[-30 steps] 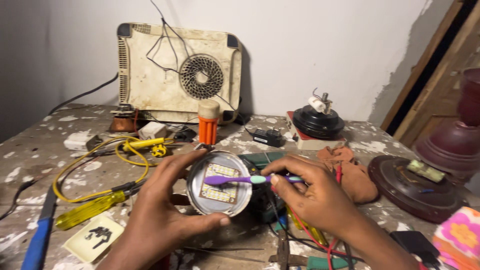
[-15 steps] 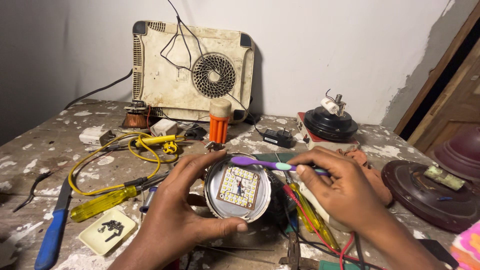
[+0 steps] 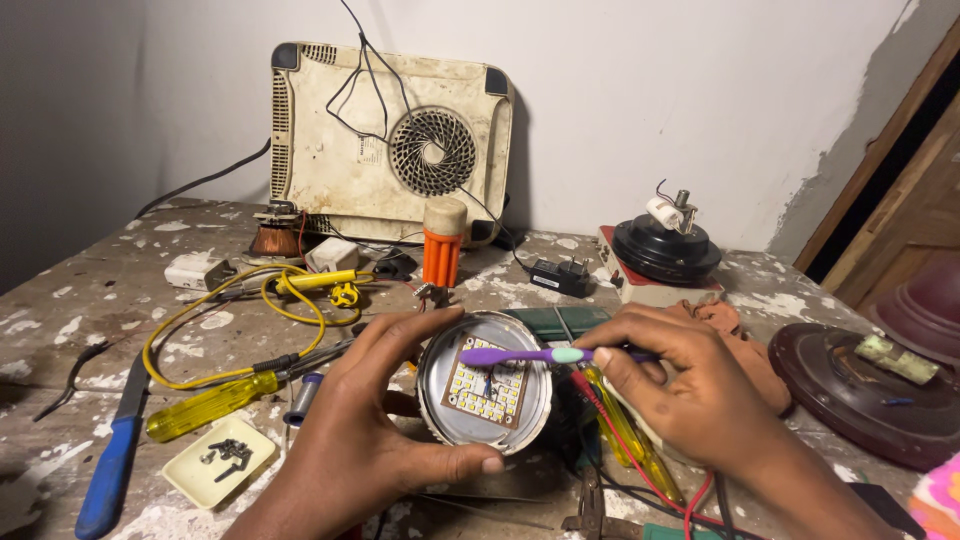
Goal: The person tests an LED bulb with a multimeter, then uses a screwdriver and tweezers to work on the LED board inside the bulb housing. They brush the board with a toothbrush, separate the bulb's base and cover, and press the bulb parts back together.
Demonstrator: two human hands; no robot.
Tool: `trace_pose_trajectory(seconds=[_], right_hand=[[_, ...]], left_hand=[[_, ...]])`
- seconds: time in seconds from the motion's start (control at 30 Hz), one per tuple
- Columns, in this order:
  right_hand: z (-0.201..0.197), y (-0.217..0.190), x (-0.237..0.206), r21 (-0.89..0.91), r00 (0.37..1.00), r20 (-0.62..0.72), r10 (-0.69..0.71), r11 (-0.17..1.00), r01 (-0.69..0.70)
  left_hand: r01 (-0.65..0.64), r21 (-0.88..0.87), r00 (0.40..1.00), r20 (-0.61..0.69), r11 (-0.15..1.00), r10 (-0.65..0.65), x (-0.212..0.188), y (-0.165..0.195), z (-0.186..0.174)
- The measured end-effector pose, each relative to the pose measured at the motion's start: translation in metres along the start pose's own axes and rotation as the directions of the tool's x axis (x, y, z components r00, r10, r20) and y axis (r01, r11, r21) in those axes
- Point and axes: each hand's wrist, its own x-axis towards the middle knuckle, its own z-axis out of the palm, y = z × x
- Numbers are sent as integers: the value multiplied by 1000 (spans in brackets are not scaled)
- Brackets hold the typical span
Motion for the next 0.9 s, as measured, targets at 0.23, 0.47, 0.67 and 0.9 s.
trace_pose_trajectory(seconds=[0.23, 0.47, 0.67, 0.9], right_hand=[[-2, -2, 3, -43, 976, -23, 217, 975, -218], [-8, -10, 4, -84, 995, 16, 99, 992, -97], [-1, -17, 3, -108, 998, -23, 54, 993, -56], [-6, -15, 4, -90, 983, -4, 181, 979, -181]], left_hand=[[35, 17, 999, 12, 999, -35, 0, 1, 0], [17, -2, 1000, -2, 1000, -17, -1, 1, -1], [62, -20, 998, 21, 998, -62, 0, 0, 0], [55, -16, 998, 22, 998, -55, -1, -2, 0]])
